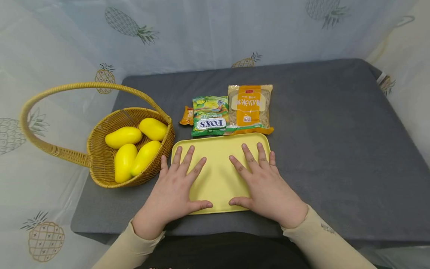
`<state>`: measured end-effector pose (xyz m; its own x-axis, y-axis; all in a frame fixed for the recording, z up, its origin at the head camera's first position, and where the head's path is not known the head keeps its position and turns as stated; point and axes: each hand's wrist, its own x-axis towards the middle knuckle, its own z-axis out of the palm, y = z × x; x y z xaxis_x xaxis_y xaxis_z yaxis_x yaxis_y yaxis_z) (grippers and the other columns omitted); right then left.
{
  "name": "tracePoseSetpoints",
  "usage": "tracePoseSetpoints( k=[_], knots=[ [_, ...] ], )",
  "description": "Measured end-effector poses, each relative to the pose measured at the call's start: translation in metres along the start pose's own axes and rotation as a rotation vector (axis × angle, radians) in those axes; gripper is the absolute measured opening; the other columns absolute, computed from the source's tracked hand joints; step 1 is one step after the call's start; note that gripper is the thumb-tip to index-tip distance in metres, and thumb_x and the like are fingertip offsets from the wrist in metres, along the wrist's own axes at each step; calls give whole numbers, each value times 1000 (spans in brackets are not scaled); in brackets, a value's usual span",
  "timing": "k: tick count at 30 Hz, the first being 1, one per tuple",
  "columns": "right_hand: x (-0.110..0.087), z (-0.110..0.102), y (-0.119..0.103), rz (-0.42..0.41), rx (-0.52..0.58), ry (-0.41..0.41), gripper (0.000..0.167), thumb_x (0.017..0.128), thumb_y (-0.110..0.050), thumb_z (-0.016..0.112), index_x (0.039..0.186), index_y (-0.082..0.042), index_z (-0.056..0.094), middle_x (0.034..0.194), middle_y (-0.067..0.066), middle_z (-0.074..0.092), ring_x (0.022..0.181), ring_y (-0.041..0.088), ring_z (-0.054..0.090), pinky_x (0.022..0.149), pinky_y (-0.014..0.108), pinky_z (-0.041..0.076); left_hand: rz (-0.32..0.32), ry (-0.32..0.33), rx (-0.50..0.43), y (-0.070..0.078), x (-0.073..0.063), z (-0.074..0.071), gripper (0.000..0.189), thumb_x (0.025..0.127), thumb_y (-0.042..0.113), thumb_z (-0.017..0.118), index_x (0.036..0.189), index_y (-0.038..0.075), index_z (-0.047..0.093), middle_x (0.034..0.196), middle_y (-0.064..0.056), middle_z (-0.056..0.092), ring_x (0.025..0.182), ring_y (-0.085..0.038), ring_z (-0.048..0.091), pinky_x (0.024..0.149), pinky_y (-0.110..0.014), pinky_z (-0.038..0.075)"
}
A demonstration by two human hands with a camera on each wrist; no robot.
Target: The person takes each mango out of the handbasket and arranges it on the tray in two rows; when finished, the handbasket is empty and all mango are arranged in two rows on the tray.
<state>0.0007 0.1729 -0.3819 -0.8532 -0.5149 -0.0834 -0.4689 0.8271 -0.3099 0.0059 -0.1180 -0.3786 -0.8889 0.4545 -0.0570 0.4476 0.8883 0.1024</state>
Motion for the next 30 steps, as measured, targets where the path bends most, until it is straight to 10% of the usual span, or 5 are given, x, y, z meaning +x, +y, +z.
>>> tracePoseSetpoints(
  k=[12,20,24,30],
  knots=[
    [-4,-4,-2,23,4,-6,112,85,-64,89,174,-20,37,184,23,13,166,62,-2,125,85,13,6,3,-45,0,-3,-6,118,80,90,75,174,31,37,186,-11,16,171,-45,13,128,-82,16],
    [-28,1,18,110,55,-42,112,87,-64,87,175,-18,35,184,23,10,166,62,1,126,84,10,102,439,-280,-22,-21,-21,64,91,35,91,145,7,72,139,-10,76,124,-29,75,106,-53,61],
    [-43,7,32,174,102,-90,114,89,-67,83,177,-19,29,184,23,5,165,63,-1,126,84,2,13,565,-353,-40,-31,-33,51,90,18,90,137,4,76,129,-12,80,114,-31,78,97,-52,64],
    [-62,17,44,205,152,-91,114,89,-67,83,177,-18,29,183,29,10,162,69,2,123,88,1,-247,517,-425,-71,-39,-53,50,96,15,85,144,4,72,141,-18,74,130,-40,69,107,-62,55]
  ],
)
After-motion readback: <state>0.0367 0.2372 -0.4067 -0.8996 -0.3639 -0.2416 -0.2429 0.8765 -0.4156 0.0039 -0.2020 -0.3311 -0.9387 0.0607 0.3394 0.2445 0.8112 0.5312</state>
